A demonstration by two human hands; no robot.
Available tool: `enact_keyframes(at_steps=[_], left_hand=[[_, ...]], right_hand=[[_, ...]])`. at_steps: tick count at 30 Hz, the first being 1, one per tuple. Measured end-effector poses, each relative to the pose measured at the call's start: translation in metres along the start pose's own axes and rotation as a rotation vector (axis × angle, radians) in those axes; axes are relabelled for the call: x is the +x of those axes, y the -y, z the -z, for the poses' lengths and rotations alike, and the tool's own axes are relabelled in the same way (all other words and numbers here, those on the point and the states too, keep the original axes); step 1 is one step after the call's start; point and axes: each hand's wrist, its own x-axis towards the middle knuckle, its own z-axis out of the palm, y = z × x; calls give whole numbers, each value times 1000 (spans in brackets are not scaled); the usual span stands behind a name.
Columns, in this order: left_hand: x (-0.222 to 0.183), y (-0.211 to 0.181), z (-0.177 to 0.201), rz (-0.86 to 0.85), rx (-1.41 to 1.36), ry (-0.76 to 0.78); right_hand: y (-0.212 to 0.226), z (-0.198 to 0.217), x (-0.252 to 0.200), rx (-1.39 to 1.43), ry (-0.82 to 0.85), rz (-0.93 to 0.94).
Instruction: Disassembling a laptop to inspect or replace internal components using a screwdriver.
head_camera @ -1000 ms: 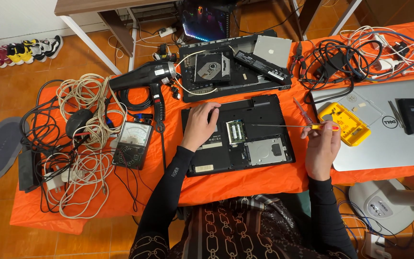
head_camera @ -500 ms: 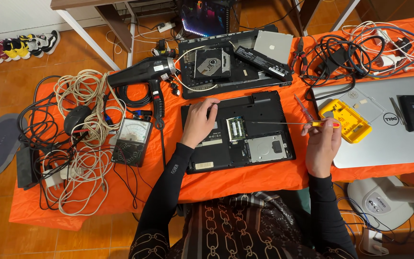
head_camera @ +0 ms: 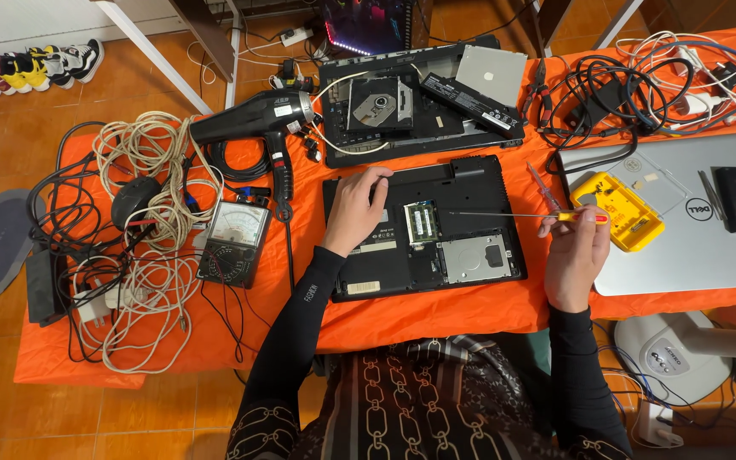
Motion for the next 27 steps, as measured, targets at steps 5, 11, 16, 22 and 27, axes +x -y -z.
enact_keyframes(at_steps=[5, 11, 16, 22, 27], left_hand=[[0, 2, -1, 4, -3, -8], [-1, 4, -3, -13, 27, -36], [0, 5, -3, -5, 103, -54], [0, 7, -1, -27, 105, -59], [-1, 10, -4, -47, 91, -58]], right_hand=[[-1, 2, 0, 18, -1, -11], [-1, 2, -1, 13, 3, -5], [-1, 3, 1, 7, 0, 1], [-12, 15, 4, 38, 13, -11], [-6, 13, 0, 29, 29, -4]])
